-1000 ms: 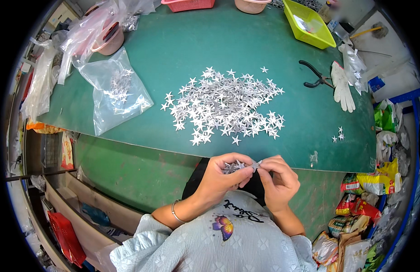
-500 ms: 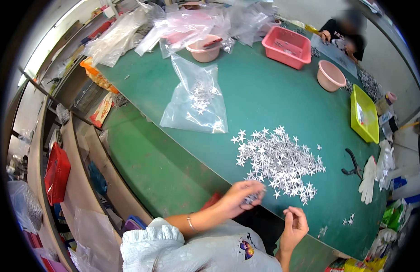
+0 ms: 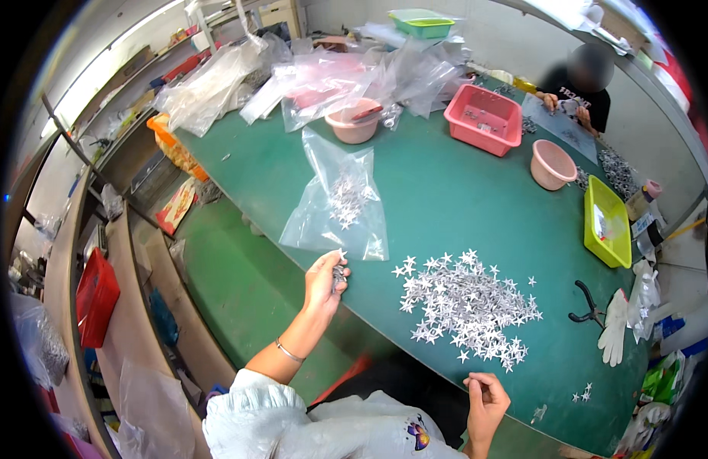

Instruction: The person sits at a green worktable and repeatedly picks up small white star-shaped pieces and thin metal pins. They insert a pin into each star and place the assembled unit into a clear plastic bag. The process is repeated continuously throughout the clip.

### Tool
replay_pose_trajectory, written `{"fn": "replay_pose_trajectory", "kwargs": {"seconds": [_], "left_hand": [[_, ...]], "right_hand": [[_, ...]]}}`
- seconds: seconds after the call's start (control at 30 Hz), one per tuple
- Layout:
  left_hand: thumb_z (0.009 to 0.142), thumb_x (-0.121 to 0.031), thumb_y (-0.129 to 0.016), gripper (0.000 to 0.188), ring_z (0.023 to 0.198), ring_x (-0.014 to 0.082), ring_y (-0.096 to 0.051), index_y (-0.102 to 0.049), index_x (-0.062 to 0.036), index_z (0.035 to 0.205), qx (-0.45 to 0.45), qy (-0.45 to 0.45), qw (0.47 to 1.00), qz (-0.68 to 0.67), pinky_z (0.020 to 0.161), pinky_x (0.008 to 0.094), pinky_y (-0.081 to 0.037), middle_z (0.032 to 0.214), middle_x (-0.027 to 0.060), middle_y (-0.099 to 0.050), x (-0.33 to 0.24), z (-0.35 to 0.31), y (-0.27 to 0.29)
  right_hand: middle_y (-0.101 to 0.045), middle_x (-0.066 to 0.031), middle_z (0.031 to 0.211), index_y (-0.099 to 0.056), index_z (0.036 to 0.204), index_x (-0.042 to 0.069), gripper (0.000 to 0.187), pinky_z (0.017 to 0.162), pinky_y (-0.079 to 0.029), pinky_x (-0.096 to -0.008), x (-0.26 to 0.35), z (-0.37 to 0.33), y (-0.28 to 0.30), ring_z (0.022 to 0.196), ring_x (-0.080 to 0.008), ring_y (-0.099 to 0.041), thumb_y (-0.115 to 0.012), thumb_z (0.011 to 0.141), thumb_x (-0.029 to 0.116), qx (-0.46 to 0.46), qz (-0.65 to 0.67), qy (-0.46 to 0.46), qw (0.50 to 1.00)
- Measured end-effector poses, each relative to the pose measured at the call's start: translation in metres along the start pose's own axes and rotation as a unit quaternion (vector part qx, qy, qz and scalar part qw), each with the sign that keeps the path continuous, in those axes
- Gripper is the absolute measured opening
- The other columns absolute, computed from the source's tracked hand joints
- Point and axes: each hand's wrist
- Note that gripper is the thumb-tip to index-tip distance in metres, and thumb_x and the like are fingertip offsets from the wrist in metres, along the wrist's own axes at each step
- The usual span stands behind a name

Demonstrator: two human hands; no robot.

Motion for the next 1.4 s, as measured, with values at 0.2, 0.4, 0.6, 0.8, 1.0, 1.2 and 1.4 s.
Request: {"fn": "replay_pose_trajectory", "kwargs": {"seconds": [0.2,0.4,0.6,0.8,1.0,1.2,1.4], "left_hand": [[0.085,-0.01,-0.057,0.009,0.06,0.0135,-0.051,-0.053,-0.0026,0.089,-0.056,-0.039,0.994,-0.089,0.037,0.0199,-0.033,0.076,0.0062,-0.054,0.002,0.048,-0.002],[0.085,-0.01,-0.057,0.008,0.061,0.0131,-0.051,-0.053,-0.0048,0.09,0.047,0.004,0.982,-0.185,0.037,0.0206,-0.033,0.078,0.0052,-0.053,0.004,0.039,-0.008],[0.089,-0.017,-0.053,0.018,0.084,0.0212,-0.057,-0.054,-0.0053,0.103,0.078,-0.042,0.949,-0.304,0.066,0.03,-0.049,0.094,0.0084,-0.059,-0.034,0.099,-0.047],[0.088,-0.02,-0.048,0.037,0.117,0.029,-0.041,-0.044,-0.0039,0.122,0.173,-0.096,0.969,-0.148,0.104,0.0454,-0.024,0.126,0.0133,-0.046,-0.061,0.077,-0.091],[0.089,-0.015,-0.045,0.054,0.132,0.0295,-0.024,-0.026,0.0,0.137,0.102,-0.144,0.982,-0.062,0.11,0.0412,-0.015,0.141,0.0162,-0.029,-0.001,0.013,-0.053],[0.08,-0.001,-0.052,0.051,0.127,0.0244,-0.031,-0.035,0.0031,0.128,0.109,-0.328,0.91,0.229,0.107,0.0389,-0.022,0.131,0.0141,-0.036,0.076,-0.085,-0.055],[0.069,-0.006,-0.07,0.042,0.128,0.0463,-0.02,-0.058,-0.0118,0.109,0.384,-0.358,0.586,0.617,0.099,0.0605,-0.022,0.136,0.0163,-0.031,0.078,-0.106,-0.064]], "right_hand": [[-0.062,-0.009,0.076,-0.062,0.085,-0.005,0.009,0.063,-0.041,-0.0214,0.001,0.003,0.004,0.067,-0.0107,-0.052,-0.058,0.078,-0.007,0.014,-0.005,0.008,1.0],[-0.064,-0.0083,0.078,-0.064,0.087,-0.003,0.011,0.061,-0.041,-0.0212,-0.009,0.003,0.005,0.063,-0.0098,-0.052,-0.059,0.079,-0.004,0.022,-0.001,-0.004,1.0],[-0.064,-0.0079,0.078,-0.064,0.087,-0.002,0.01,0.061,-0.042,-0.0219,0.003,0.006,0.005,0.064,-0.0095,-0.053,-0.058,0.08,-0.002,0.052,-0.007,0.017,0.998],[-0.063,-0.0074,0.078,-0.063,0.087,-0.003,0.009,0.063,-0.041,-0.022,-0.003,0.011,0.02,0.067,-0.0105,-0.053,-0.058,0.08,-0.003,-0.021,-0.028,0.037,0.999],[-0.059,-0.0113,0.09,-0.063,0.091,0.001,0.021,0.077,-0.042,-0.0355,-0.001,0.026,0.017,0.088,-0.0285,-0.052,-0.067,0.07,0.001,-0.015,-0.279,0.158,0.947],[-0.048,-0.0077,0.116,-0.058,0.108,0.01,0.039,0.087,-0.033,-0.0436,-0.01,0.058,-0.03,0.108,-0.0294,-0.042,-0.069,0.07,0.015,0.11,-0.448,0.207,0.862],[-0.052,-0.0063,0.11,-0.062,0.094,0.01,0.026,0.086,-0.03,-0.0423,-0.028,0.063,-0.009,0.102,-0.027,-0.046,-0.069,0.071,0.019,0.081,-0.464,0.223,0.853]]}}
Point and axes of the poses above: each hand's wrist, its own z-axis towards the middle knuckle, its own y-axis out of the back of the hand, x = y × z
